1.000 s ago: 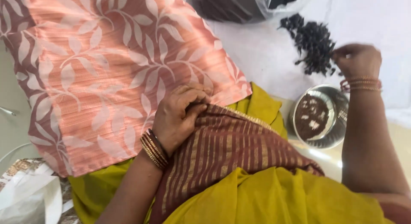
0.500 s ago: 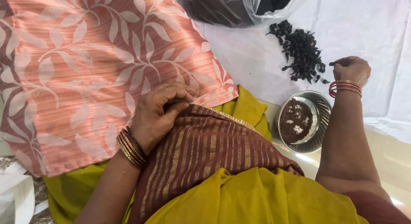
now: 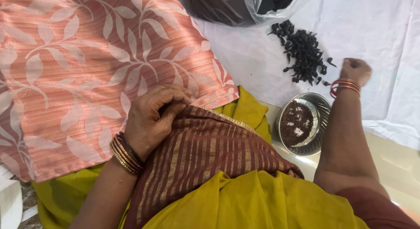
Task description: The person sits on the floor with a cloth over their lap and folds small dark squares into pouches by hand. They pinch and fold each piece, reach into a steel bowl of brown powder, and press the powder into the pouch, setting finished pouches on a white sheet beside a plastic bag of dark material.
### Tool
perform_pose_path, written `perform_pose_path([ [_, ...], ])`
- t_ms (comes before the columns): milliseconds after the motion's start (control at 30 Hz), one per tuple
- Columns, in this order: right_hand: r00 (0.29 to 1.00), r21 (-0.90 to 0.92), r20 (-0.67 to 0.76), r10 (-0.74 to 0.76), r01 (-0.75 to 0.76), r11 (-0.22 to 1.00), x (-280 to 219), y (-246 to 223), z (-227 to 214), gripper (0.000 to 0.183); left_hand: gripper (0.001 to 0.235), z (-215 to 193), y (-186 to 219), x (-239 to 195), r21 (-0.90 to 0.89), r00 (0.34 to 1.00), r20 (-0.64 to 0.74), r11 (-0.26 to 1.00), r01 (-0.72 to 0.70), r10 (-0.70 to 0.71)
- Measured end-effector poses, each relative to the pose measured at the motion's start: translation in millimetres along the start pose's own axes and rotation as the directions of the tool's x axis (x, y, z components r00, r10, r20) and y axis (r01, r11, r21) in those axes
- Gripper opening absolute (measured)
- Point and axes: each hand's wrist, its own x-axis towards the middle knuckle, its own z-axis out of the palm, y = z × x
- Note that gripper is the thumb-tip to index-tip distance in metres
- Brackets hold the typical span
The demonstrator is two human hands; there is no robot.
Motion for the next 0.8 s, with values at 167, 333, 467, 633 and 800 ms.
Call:
perform_pose_path([
  [167, 0.925, 0.381, 0.198, 0.324, -0.377, 0.844, -22.8, -106.8, -99.7, 0.010, 0.012, -4.6, -2.6, -5.7, 0.077, 0.996, -0.093, 0.997, -0.006, 0.013],
  [333, 0.895, 0.600, 0.420, 0.152, -0.400, 0.693, -53.5, -244.8, -155.3, 0.010, 0.011, -11.2, -8.4, -10.9, -0.023, 0.990, -0.131, 0.998, 0.051, -0.053],
  [467, 0.822, 0.663, 0.563, -0.083, -0.390, 0.639, -70.0, -361.9, -181.8, 0.008, 0.010, -15.7, -10.2, -13.0, -0.127, 0.994, -0.077, 0.990, 0.065, -0.075],
  [633, 0.702, 0.635, 0.637, -0.318, -0.243, 0.733, -90.1, -466.0, -216.9, 0.009, 0.010, -22.3, -18.7, -26.2, -0.079, 0.992, 0.008, 0.989, 0.123, -0.123],
  [800, 0.572, 0.815, 0.449, -0.686, 0.052, 0.577, -99.7, -514.2, -233.4, 0.014, 0.009, -43.1, -10.2, -31.6, -0.034, 0.946, 0.271, 0.980, 0.196, -0.180],
])
